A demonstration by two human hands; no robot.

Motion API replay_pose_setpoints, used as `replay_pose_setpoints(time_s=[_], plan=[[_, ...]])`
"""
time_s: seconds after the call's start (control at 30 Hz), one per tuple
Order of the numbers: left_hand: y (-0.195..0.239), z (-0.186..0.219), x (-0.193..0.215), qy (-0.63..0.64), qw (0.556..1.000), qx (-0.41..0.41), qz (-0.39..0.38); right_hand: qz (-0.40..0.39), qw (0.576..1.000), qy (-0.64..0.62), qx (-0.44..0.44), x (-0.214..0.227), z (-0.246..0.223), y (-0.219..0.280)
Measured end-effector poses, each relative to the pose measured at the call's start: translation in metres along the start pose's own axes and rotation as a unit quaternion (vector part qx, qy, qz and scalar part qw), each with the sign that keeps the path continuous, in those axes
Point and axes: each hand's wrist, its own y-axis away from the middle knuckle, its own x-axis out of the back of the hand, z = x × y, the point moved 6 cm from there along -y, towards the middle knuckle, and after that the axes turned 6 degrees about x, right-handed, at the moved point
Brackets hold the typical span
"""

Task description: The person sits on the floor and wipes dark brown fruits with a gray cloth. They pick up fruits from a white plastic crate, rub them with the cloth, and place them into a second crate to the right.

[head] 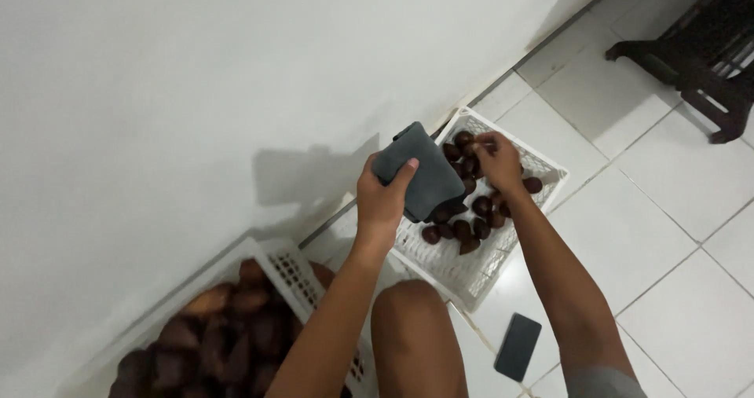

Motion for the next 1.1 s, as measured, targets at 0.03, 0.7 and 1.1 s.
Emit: replay_pose_setpoints(time_s=[0.03, 0.7, 1.1], plan=[[-0.009, -0.002, 0.001, -0.001, 1.000, 0.001, -0.002, 0.002, 1.000, 0.000, -0.002, -0.010, 0.018, -0.012], [-0.040, -0.017, 0.024, -0.007, 0.999, 0.021, -0.042, -0.061, 0.993, 0.089, -0.040, -0.057, 0.021, -0.039], [0.054, 0.022, 0.059, -0.002, 0.998, -0.032, -0.052, -0.106, 0.776, -0.620, -0.044, -0.011, -0.097, 0.077]])
